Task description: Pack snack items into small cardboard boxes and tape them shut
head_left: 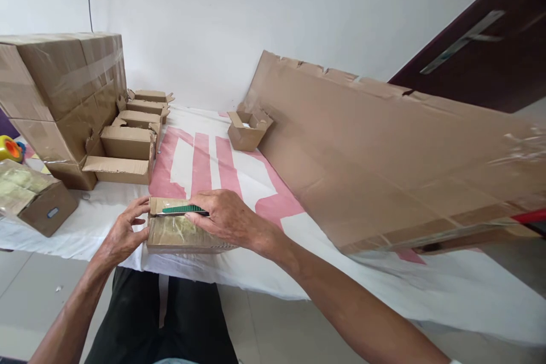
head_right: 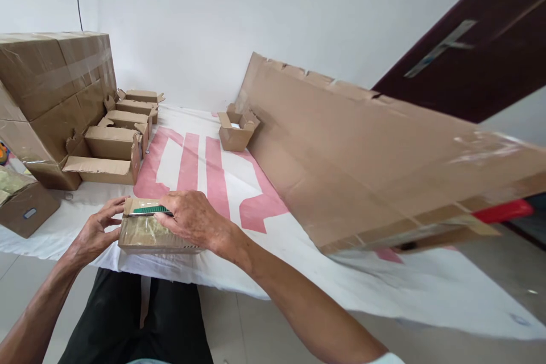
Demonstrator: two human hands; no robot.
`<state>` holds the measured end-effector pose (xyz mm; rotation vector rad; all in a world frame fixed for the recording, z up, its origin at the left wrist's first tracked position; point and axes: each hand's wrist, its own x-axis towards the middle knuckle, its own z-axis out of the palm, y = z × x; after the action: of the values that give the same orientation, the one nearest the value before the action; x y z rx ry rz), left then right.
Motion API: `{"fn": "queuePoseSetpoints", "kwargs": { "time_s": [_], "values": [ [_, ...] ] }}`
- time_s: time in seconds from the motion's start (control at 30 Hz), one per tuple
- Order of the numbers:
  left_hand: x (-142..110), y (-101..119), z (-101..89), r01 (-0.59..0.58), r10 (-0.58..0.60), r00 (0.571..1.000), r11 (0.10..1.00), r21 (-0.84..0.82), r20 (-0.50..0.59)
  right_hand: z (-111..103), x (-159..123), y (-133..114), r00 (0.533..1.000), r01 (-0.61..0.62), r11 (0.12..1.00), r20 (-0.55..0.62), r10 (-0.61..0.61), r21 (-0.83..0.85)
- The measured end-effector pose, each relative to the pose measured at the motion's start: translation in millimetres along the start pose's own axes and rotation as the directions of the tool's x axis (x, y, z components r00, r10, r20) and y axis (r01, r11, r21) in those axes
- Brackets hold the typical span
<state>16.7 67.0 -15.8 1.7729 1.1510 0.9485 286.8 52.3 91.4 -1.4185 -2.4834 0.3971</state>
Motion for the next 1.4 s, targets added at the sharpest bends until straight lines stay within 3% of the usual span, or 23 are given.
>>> {"fn": "queuePoseSetpoints", "kwargs": {
  "time_s": [0.33,0.6,0.9,1.13,1.3,1.4],
  "values": [
    [2,-4,0.8,-0.020,0.020,1.000,0.999,0.025,0.003,-17,16,-14,0.993,0.012,0.955,0.113,0.022,-0.295],
    [7,-3,-1.4,-0.021,0.022,1.000,0.993,0.116,-0.005,-38,24,-34,0.964,0.149,0.887,0.263,-0.032,-0.438],
    [9,8,-1.8,-0.026,0.022,1.000,0.974,0.226,0.018,-37,3,13,0.981,0.056,0.917,0.194,0.024,-0.394],
    [13,5,0.5,-0.018,0.013,0.999,0.994,0.108,0.050,-28,10,16,0.984,0.095,0.896,0.179,-0.017,-0.434],
    [15,7,-0.4,-0.008,0.001,0.999,0.986,0.164,0.047,-34,-4,28,0.965,0.212,0.863,0.237,-0.112,-0.458],
    [16,11,1.3,0.003,-0.013,0.998,0.988,0.152,0.063,-33,-8,33,0.973,0.163,0.873,0.219,-0.066,-0.459]
  ]
}}
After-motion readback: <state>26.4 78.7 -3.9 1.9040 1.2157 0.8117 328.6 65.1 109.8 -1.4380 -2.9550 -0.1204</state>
